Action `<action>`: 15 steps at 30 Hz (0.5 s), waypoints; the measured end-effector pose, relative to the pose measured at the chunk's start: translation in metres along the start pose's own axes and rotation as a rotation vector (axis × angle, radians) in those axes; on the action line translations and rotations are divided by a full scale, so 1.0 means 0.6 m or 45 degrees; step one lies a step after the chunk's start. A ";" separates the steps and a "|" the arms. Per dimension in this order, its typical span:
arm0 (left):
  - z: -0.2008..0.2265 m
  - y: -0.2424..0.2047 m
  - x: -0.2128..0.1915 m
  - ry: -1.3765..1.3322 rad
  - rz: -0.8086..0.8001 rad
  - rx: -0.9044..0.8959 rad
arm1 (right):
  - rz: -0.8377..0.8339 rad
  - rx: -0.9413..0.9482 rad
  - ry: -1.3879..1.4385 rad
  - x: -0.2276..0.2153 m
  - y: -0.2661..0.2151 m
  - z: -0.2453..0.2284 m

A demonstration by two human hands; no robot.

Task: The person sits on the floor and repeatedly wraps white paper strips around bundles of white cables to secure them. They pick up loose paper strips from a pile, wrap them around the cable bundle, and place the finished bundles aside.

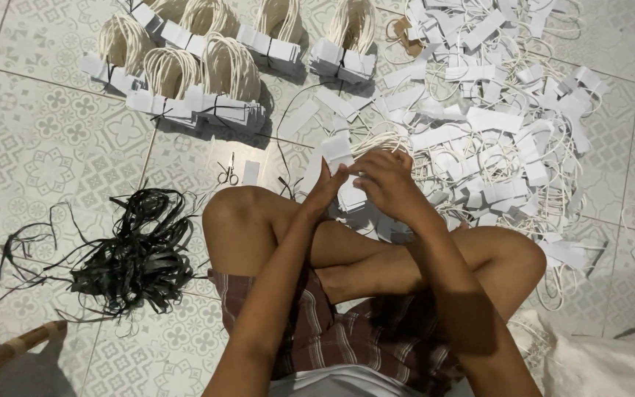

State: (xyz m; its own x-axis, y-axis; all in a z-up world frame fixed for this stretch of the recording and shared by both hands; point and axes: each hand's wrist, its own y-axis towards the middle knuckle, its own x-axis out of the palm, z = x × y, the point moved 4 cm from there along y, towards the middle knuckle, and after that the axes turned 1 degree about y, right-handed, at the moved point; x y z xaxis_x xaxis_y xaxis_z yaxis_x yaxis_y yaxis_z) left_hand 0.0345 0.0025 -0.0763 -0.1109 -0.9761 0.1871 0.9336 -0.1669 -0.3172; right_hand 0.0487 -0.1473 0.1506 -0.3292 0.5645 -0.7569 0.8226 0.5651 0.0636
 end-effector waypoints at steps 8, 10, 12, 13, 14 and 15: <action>0.240 -0.086 0.068 0.010 -0.025 -0.093 | 0.530 0.012 -0.275 -0.056 -0.031 0.035; 0.254 -0.091 0.072 0.095 -0.053 -0.156 | 0.506 0.092 -0.412 -0.071 -0.035 0.050; 0.257 -0.095 0.077 0.138 -0.098 -0.172 | 0.345 -0.052 -0.481 -0.071 -0.038 0.074; 0.252 -0.092 0.076 0.140 -0.107 -0.177 | 0.348 -0.041 -0.482 -0.077 -0.040 0.077; 0.249 -0.088 0.075 0.142 -0.138 -0.173 | 0.337 -0.089 -0.504 -0.083 -0.039 0.077; 0.245 -0.085 0.074 0.143 -0.168 -0.168 | 0.326 -0.136 -0.525 -0.089 -0.038 0.077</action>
State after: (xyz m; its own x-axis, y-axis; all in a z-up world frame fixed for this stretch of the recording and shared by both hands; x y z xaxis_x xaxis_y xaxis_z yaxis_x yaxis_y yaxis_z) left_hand 0.0323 -0.0115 0.0849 -0.2736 -0.9527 0.1324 0.8563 -0.3040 -0.4174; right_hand 0.0689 -0.2181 0.1593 0.1061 0.4204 -0.9011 0.7937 0.5101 0.3314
